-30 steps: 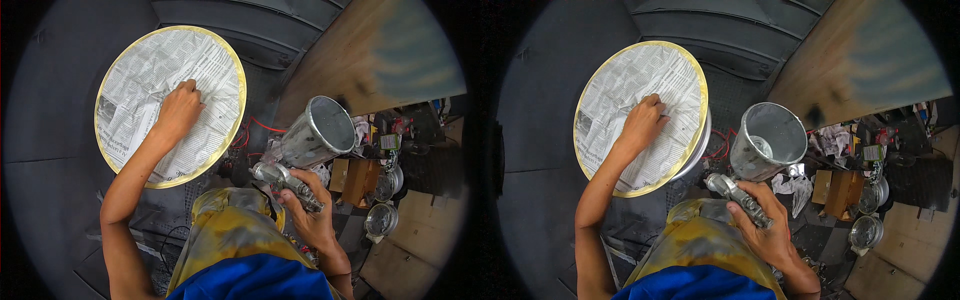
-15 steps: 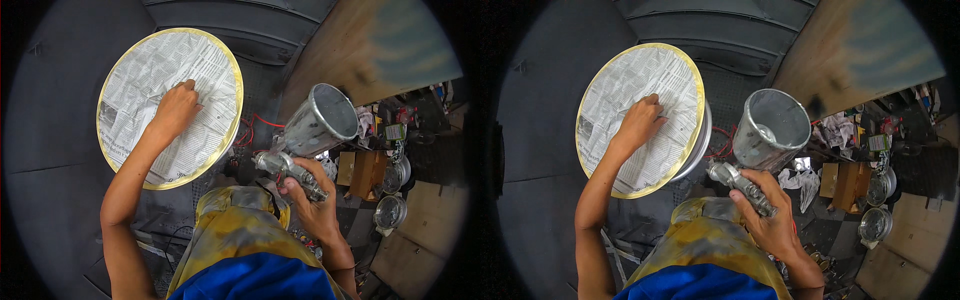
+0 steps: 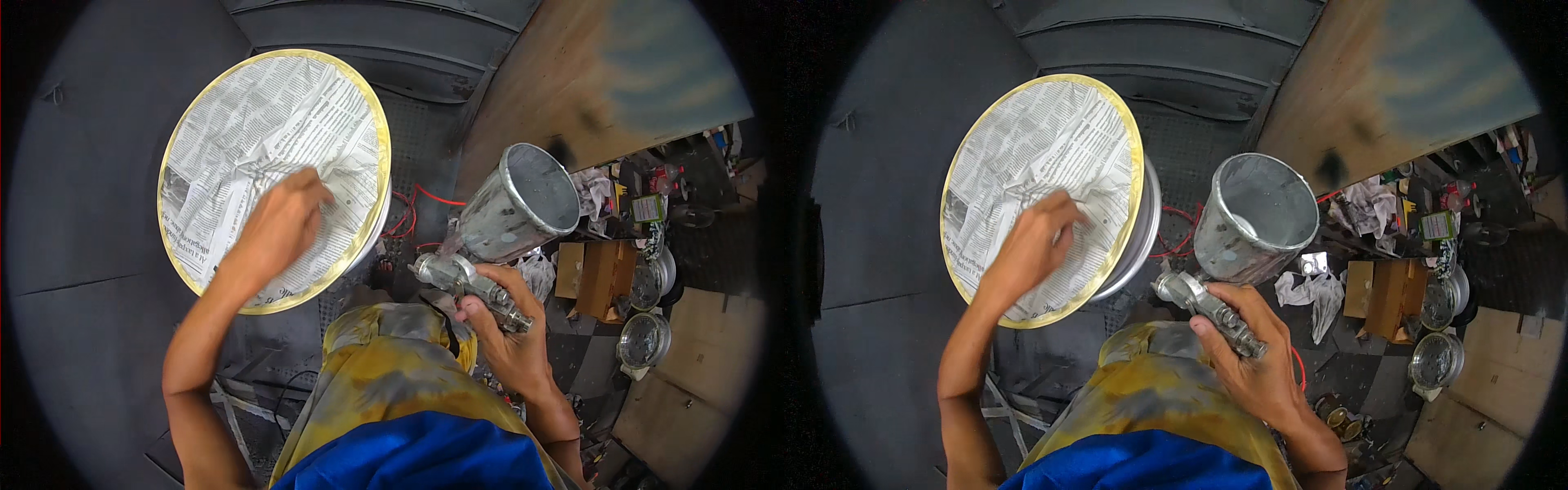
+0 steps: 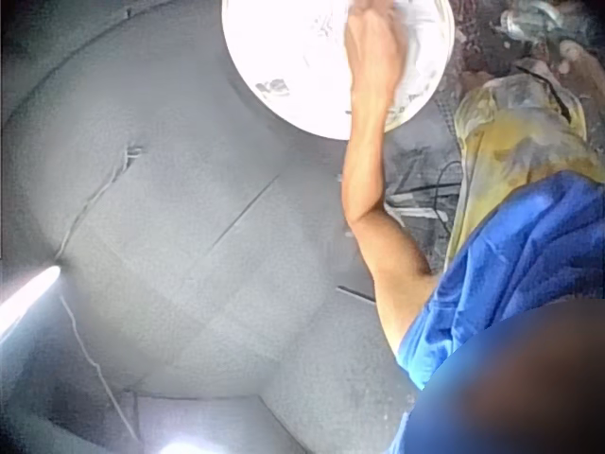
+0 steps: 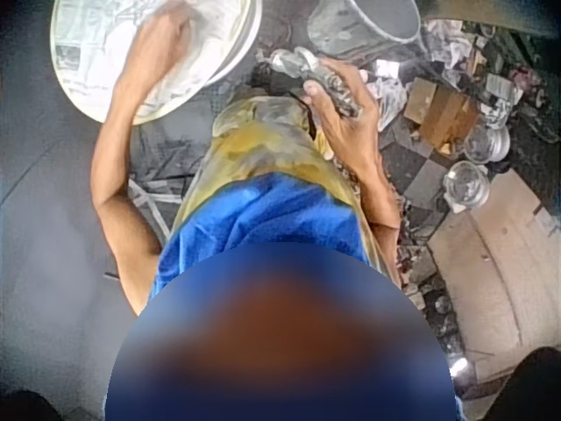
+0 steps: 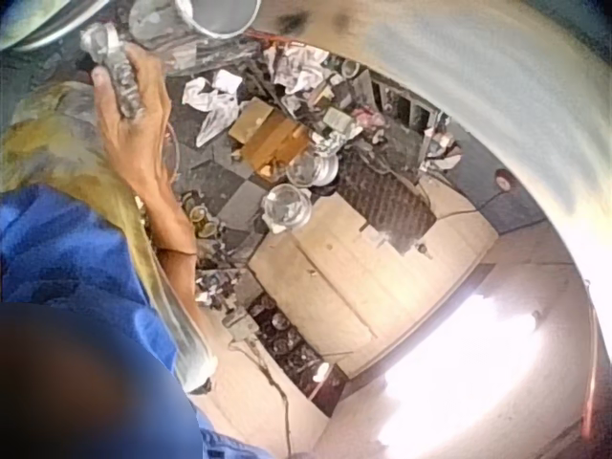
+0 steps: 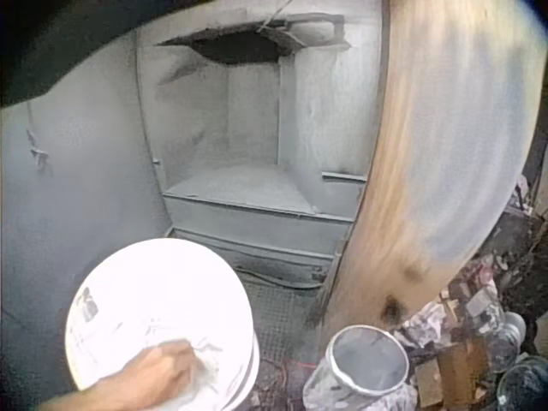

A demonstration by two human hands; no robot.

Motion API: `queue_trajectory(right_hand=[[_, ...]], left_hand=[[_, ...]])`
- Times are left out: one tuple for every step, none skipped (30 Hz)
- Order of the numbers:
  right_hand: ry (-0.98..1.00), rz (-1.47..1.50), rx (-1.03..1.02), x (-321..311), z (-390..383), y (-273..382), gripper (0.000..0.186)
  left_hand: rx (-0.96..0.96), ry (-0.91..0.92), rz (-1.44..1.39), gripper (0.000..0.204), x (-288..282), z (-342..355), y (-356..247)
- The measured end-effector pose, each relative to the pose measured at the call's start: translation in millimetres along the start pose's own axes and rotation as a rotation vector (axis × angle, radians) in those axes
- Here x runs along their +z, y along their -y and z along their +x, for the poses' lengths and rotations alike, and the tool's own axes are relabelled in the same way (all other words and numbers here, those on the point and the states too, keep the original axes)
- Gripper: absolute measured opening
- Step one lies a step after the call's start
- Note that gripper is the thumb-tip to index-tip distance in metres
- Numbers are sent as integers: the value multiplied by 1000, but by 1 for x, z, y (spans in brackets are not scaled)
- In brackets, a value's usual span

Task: Apply paint to a wheel rim using a spray gun and then cleaning the spray gun.

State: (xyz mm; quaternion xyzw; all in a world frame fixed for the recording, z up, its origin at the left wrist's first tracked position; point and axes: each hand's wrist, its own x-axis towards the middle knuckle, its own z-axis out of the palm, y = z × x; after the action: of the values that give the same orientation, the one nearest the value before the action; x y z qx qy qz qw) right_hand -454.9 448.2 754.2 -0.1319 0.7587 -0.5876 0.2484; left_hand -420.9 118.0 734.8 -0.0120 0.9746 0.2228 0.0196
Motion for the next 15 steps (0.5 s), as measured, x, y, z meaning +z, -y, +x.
queue_trajectory(right_hand=[[-2, -16, -20, 1, 0, -1, 34], [-11, -25, -43, 2, 1, -2, 34], [-17, -29, -57, 2, 3, -3, 34], [-16, -20, -65, 3, 4, -3, 34], [-7, -34, -97, 3, 4, -4, 34], [-1, -44, -102, 3, 5, -3, 34], [-1, -40, -86, 3, 5, -3, 34], [-3, -54, -101, 4, 5, -3, 34], [14, -66, -108, 4, 4, -2, 35], [32, -62, -84, 4, 3, -2, 35], [26, -83, -114, 5, 2, -2, 35], [42, -49, -69, 6, 0, -2, 35], [56, -13, -23, 6, -1, -2, 36], [42, -26, -111, 8, 1, -4, 36], [34, -25, -119, 9, 0, -4, 36]], left_hand=[[-21, 31, -140, 15, 1, -14, -11], [-27, 29, -140, 15, 3, -24, -20], [-67, 60, -163, 16, 5, -33, -26], [-110, 90, -185, 17, 6, -40, -29], [-118, 82, -180, 17, 7, -45, -30], [-131, 74, -230, 17, 10, -47, -31], [-145, 70, -288, 17, 13, -48, -31], [-151, 56, -291, 16, 16, -49, -31], [-136, 45, -291, 16, 18, -50, -30], [-152, 32, -258, 16, 20, -51, -30], [-178, 23, -226, 15, 21, -52, -30], [-161, 23, -228, 15, 23, -52, -30], [-180, 15, -241, 15, 24, -52, -31], [-199, 10, -253, 15, 25, -52, -32], [-193, 19, -255, 15, 25, -52, -33]])
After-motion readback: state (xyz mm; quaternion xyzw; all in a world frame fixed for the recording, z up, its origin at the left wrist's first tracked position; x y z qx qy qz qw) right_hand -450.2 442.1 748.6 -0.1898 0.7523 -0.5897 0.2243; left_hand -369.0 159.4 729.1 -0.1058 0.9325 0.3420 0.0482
